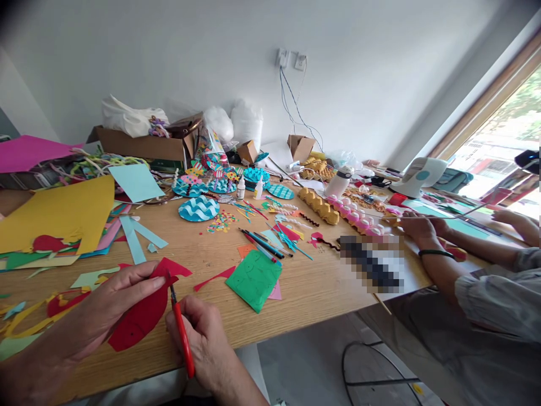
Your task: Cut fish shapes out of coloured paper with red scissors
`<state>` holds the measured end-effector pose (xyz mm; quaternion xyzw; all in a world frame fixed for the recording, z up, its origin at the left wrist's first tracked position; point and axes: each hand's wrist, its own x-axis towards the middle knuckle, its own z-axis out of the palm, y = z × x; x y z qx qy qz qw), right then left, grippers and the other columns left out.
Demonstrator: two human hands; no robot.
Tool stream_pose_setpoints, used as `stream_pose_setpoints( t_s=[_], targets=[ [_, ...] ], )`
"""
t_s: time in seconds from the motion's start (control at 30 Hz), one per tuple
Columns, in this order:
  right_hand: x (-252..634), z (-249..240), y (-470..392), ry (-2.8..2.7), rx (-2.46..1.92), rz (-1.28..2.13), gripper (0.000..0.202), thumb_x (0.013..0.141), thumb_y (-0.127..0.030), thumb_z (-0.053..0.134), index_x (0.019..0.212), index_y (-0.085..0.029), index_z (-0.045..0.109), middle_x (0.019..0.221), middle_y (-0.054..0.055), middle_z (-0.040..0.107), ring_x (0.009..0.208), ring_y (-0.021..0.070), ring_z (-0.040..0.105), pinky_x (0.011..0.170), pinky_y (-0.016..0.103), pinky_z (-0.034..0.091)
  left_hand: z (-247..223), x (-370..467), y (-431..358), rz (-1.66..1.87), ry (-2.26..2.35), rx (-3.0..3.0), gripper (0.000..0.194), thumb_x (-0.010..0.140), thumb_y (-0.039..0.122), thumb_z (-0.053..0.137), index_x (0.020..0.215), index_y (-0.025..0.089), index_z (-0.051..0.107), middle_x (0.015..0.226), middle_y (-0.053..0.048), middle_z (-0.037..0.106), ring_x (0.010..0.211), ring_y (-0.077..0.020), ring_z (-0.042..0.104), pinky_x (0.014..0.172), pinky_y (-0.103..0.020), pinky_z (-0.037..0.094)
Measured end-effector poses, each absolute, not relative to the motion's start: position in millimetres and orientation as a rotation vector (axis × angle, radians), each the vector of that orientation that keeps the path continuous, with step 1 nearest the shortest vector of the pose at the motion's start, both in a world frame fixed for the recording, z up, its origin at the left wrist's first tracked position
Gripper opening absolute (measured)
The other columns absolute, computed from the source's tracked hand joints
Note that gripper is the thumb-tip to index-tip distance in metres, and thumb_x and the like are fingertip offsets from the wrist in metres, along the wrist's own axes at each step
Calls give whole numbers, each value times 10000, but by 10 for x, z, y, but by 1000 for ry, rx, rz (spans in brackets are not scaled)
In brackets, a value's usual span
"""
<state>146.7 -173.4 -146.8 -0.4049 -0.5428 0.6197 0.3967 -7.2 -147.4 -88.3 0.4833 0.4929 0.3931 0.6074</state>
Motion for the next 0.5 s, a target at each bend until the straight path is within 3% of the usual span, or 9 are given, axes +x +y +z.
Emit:
stream_pose_setpoints(
  t_s=[0.5],
  targets=[
    [1490, -1482, -1741, -1475, -1096, 1467, 334, 857, -393, 527, 609, -196, 420, 576, -42, 366, 559, 101, 339, 484, 216, 254, -879, -118, -1445, 831, 1117, 1157, 226, 726, 413, 695, 731, 187, 690, 612, 32, 603, 530, -116, 453, 485, -201, 348]
  ],
)
